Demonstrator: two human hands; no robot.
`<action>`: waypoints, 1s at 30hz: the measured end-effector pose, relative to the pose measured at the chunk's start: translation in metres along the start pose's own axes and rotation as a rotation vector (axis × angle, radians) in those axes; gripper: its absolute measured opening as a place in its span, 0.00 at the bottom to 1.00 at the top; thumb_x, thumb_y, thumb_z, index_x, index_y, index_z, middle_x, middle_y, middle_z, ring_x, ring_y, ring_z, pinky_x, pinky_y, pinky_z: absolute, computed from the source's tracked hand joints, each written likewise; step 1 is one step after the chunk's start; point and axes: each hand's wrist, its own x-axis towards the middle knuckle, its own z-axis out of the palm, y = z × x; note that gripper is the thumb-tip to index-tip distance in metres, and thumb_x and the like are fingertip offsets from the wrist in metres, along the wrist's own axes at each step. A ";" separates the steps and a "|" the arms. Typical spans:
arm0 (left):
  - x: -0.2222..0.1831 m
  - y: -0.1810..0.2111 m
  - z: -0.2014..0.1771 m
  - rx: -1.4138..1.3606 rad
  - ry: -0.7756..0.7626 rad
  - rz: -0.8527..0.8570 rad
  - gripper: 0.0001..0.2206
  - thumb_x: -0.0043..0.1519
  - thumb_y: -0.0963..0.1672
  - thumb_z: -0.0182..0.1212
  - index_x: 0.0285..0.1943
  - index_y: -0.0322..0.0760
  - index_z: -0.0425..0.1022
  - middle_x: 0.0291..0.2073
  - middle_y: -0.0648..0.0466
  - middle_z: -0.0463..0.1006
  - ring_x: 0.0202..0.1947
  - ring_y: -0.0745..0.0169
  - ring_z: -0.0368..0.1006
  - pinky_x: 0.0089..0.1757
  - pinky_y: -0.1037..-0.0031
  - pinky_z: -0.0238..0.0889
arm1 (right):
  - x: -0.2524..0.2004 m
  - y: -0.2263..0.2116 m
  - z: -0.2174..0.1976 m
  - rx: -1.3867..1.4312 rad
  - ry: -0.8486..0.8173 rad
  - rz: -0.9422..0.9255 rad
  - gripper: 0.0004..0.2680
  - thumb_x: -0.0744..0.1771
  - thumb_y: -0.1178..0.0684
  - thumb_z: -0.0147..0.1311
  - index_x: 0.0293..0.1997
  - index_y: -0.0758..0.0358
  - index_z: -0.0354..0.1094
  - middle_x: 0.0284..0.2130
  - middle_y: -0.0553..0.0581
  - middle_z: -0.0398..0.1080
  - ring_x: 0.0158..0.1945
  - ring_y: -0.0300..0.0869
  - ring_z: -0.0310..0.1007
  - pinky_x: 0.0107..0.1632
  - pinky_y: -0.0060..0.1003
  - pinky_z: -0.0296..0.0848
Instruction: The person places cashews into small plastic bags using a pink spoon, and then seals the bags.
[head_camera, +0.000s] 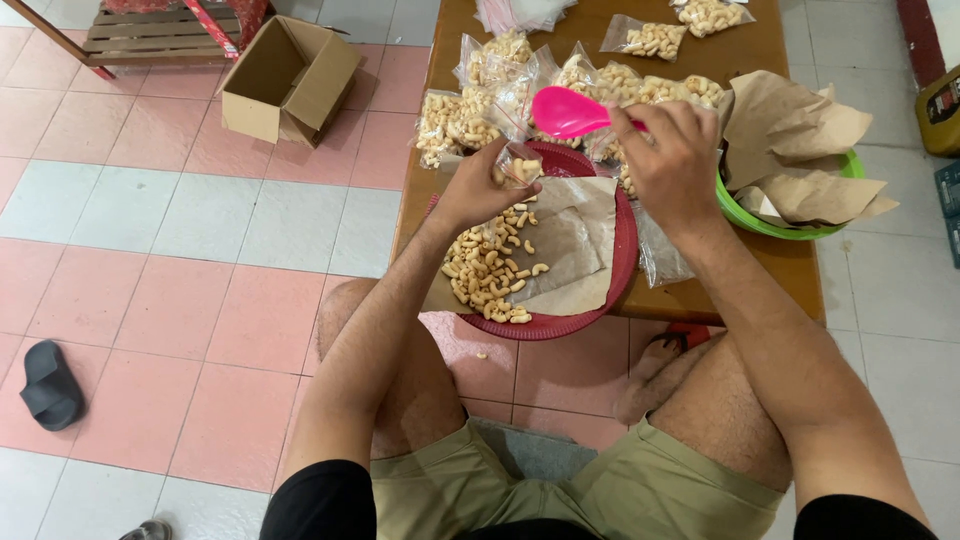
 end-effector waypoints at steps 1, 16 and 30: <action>0.002 -0.002 0.001 0.000 0.003 -0.001 0.17 0.59 0.50 0.76 0.52 0.49 0.76 0.52 0.54 0.86 0.44 0.60 0.82 0.52 0.61 0.68 | -0.002 0.003 0.001 0.002 0.001 -0.002 0.15 0.71 0.51 0.76 0.67 0.50 0.82 0.52 0.50 0.83 0.52 0.45 0.74 0.67 0.60 0.64; 0.017 -0.030 0.012 -0.725 0.076 0.135 0.25 0.62 0.43 0.81 0.65 0.36 0.73 0.47 0.49 0.85 0.52 0.64 0.81 0.59 0.68 0.69 | -0.026 -0.062 0.021 0.690 -0.962 0.116 0.09 0.67 0.57 0.56 0.50 0.63 0.81 0.43 0.72 0.81 0.52 0.69 0.80 0.54 0.63 0.76; -0.005 -0.019 -0.030 0.071 -0.001 -0.143 0.30 0.52 0.54 0.81 0.59 0.38 0.78 0.51 0.33 0.82 0.60 0.26 0.75 0.61 0.46 0.65 | -0.019 -0.020 0.030 0.575 -0.362 0.177 0.08 0.72 0.57 0.58 0.56 0.56 0.81 0.46 0.58 0.79 0.51 0.55 0.76 0.56 0.49 0.72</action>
